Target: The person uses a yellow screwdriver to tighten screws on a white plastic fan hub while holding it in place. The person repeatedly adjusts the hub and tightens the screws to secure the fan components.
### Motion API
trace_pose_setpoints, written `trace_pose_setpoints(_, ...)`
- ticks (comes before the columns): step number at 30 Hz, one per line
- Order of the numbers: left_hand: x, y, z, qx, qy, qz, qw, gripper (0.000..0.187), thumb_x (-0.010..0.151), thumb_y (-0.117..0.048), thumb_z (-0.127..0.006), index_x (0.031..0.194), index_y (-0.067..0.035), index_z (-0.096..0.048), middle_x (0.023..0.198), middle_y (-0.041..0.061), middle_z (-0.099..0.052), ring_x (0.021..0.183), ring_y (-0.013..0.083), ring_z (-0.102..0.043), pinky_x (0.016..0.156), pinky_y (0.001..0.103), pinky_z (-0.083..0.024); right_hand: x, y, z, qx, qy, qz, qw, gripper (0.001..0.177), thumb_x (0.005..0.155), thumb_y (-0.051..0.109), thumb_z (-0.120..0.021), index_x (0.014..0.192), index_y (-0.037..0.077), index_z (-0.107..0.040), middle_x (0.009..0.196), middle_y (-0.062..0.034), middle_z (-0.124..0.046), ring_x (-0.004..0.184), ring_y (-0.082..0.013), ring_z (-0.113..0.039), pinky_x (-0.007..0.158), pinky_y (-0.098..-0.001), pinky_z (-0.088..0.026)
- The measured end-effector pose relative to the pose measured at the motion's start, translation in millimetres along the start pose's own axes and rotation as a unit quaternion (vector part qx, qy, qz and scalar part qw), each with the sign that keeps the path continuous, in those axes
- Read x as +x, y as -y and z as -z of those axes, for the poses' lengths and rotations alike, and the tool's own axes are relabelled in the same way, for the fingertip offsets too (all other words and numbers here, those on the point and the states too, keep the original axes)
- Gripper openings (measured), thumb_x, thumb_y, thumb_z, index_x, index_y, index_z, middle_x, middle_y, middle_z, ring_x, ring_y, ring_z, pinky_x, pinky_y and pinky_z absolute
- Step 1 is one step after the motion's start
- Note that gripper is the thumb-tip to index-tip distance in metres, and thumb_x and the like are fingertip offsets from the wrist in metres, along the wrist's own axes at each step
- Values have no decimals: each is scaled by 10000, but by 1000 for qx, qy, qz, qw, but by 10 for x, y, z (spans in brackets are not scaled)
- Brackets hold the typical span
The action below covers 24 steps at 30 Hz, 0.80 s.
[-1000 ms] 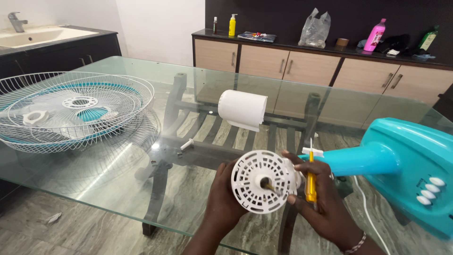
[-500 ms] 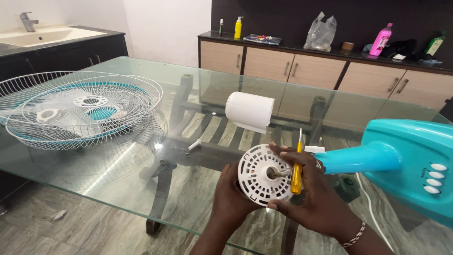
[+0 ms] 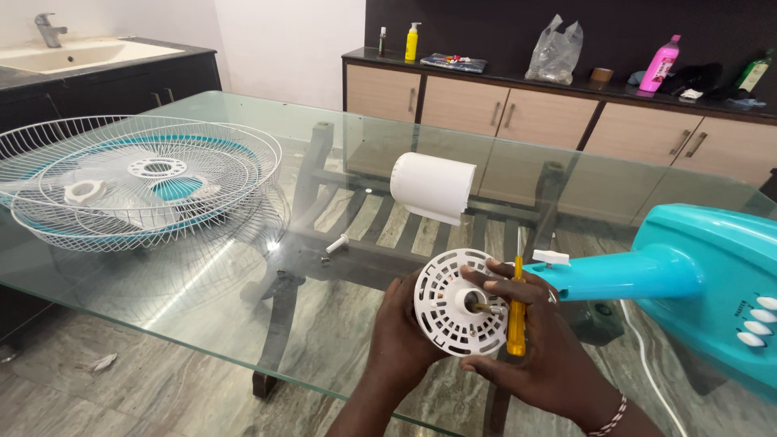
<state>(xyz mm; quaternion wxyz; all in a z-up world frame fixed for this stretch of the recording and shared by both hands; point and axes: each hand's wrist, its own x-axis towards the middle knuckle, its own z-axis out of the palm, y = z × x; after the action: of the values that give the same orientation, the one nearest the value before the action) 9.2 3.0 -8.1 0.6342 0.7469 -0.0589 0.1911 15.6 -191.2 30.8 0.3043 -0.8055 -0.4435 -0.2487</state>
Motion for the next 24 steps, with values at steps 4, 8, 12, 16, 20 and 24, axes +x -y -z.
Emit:
trace_pose_setpoints(4,-8,-9,-1,-10,-7,-34,999,838,499,-49,-959,1271,-137,-645,1075,40,-638,1019,210,-688,886,341,-592,-52,-9,-35,12,-17,14,1000,824,693,262,-932,1315,146,-404,1453,-71,-614,1499,-345,-383,1193,-501,-297)
trace_pose_setpoints(8,-13,9,-2,11,-5,-46,999,795,544,-53,-951,1272,-131,-641,1081,40,-640,1029,209,-685,893,342,-582,-122,4,-82,0,-29,2,1000,827,677,260,-941,1302,161,-409,1424,-49,-631,1474,-331,-397,1186,-500,-317)
trace_pose_setpoints(12,-11,31,-11,15,0,-33,999,802,547,-59,-948,1279,-138,-631,1081,37,-635,1026,205,-686,885,341,-589,-138,-6,-101,-18,-35,4,999,856,647,264,-948,1300,160,-406,1422,-58,-620,1442,-337,-390,1156,-493,-348)
trace_pose_setpoints(16,-7,39,-25,-20,-1,-52,998,805,540,-53,-945,1277,-129,-631,1100,40,-632,1047,204,-695,902,339,-600,-130,-17,-103,-34,-39,19,998,857,645,232,-946,1308,165,-407,1423,-62,-619,1419,-333,-422,1152,-496,-356)
trace_pose_setpoints(20,-5,34,-19,-12,5,-38,999,809,537,-57,-952,1276,-135,-631,1105,34,-630,1053,199,-691,910,336,-602,-127,-16,-124,-39,-46,23,998,854,651,216,-942,1310,172,-400,1422,-57,-618,1427,-336,-433,1150,-500,-368)
trace_pose_setpoints(24,-3,14,-8,12,5,-30,999,820,533,-69,-956,1280,-141,-626,1098,32,-633,1043,193,-690,906,336,-602,-131,-27,-134,-24,-46,15,999,841,647,194,-933,1299,179,-402,1409,-58,-625,1444,-348,-415,1155,-518,-362)
